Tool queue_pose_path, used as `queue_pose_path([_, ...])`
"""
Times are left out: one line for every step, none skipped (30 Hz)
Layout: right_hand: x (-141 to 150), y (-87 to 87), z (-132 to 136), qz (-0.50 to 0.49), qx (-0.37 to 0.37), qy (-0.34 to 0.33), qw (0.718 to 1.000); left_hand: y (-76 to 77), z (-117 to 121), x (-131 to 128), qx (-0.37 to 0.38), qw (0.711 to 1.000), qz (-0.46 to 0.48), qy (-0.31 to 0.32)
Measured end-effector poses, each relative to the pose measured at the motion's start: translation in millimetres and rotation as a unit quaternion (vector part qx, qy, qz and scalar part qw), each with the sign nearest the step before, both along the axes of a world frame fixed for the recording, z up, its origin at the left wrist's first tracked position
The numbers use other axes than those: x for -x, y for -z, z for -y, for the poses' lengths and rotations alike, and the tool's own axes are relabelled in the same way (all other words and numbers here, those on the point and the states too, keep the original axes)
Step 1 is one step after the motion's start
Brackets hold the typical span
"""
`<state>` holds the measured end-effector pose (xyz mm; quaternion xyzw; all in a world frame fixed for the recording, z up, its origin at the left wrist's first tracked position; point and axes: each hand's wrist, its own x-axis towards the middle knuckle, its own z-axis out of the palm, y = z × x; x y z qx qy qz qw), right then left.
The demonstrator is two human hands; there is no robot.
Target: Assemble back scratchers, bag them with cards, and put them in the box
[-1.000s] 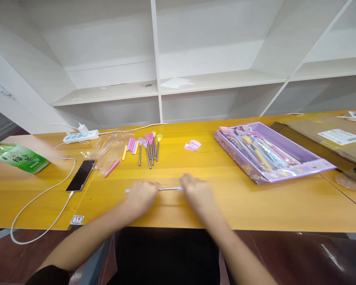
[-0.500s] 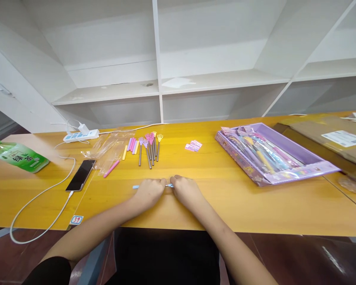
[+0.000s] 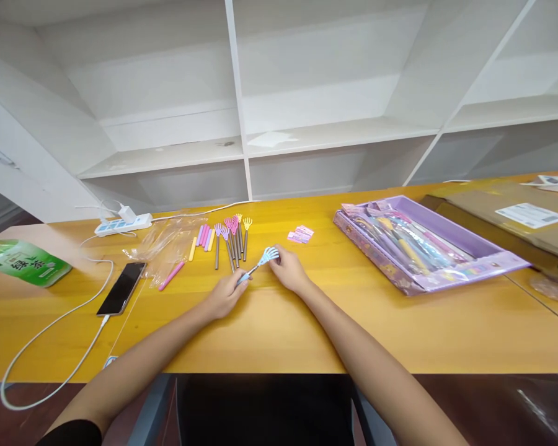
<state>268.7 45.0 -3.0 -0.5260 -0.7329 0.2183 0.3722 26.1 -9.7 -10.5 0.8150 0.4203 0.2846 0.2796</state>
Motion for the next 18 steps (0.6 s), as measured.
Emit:
queue_pose_path([0.2, 2.8, 3.8, -0.006, -0.005, -0.027, 1.0, 0.7, -0.6, 1.7, 0.007, 1.0, 0.023, 0.002])
queue_pose_path([-0.3, 4.1, 7.9, -0.009, -0.007, -0.058, 0.998, 1.0, -1.7, 3.5, 0.015, 0.999, 0.044, 0.004])
queue_pose_path([-1.1, 4.0, 11.9, -0.008, -0.007, -0.09, 0.996, 1.0, -3.2, 5.4, 0.025, 0.998, 0.063, 0.005])
queue_pose_path([-1.9, 3.0, 15.4, -0.007, -0.003, -0.118, 0.993, 0.7, -5.0, 7.2, 0.032, 0.997, 0.076, 0.005])
queue_pose_path([-2.5, 1.5, 18.3, -0.005, 0.005, -0.142, 0.99, 0.5, -6.7, 8.8, 0.037, 0.996, 0.083, 0.008])
queue_pose_path([-2.7, -0.1, 20.5, -0.007, 0.015, -0.161, 0.987, 0.2, -8.1, 10.1, 0.038, 0.996, 0.084, 0.014])
queue_pose_path([-2.4, -1.4, 22.1, -0.013, 0.024, -0.174, 0.984, 0.0, -9.0, 11.0, 0.035, 0.996, 0.08, 0.021])
queue_pose_path([-1.9, -2.1, 23.1, -0.019, 0.032, -0.183, 0.982, -0.2, -9.3, 11.5, 0.03, 0.997, 0.072, 0.03])
queue_pose_path([-1.1, -2.2, 23.6, -0.021, 0.039, -0.188, 0.981, -0.4, -9.0, 11.7, 0.026, 0.997, 0.061, 0.038])
queue_pose_path([-0.3, -1.8, 23.7, -0.017, 0.046, -0.19, 0.98, -0.6, -8.4, 11.6, 0.023, 0.997, 0.051, 0.045])
queue_pose_path([0.5, -1.1, 23.5, -0.01, 0.052, -0.192, 0.98, -0.8, -7.6, 11.4, 0.022, 0.997, 0.043, 0.052])
queue_pose_path([1.0, -0.4, 23.1, 0.0, 0.056, -0.193, 0.98, -0.9, -6.8, 11.0, 0.021, 0.998, 0.037, 0.056])
queue_pose_path([1.2, 0.1, 22.6, 0.009, 0.059, -0.193, 0.979, -1.1, -6.2, 10.8, 0.019, 0.998, 0.031, 0.059])
queue_pose_path([1.1, 0.2, 22.0, 0.016, 0.061, -0.194, 0.979, -1.3, -5.8, 10.7, 0.018, 0.998, 0.028, 0.061])
queue_pose_path([0.8, -0.3, 21.4, 0.019, 0.062, -0.194, 0.979, -1.5, -5.7, 10.8, 0.017, 0.998, 0.025, 0.059])
queue_pose_path([0.2, -1.2, 21.0, 0.016, 0.062, -0.191, 0.979, -1.8, -5.7, 11.1, 0.016, 0.998, 0.021, 0.057])
queue_pose_path([-0.5, -2.5, 20.8, 0.009, 0.064, -0.188, 0.98, -2.2, -5.7, 11.6, 0.016, 0.998, 0.017, 0.056])
queue_pose_path([-1.1, -3.9, 21.0, -0.004, 0.067, -0.185, 0.98, -2.6, -5.5, 12.2, 0.015, 0.998, 0.013, 0.055])
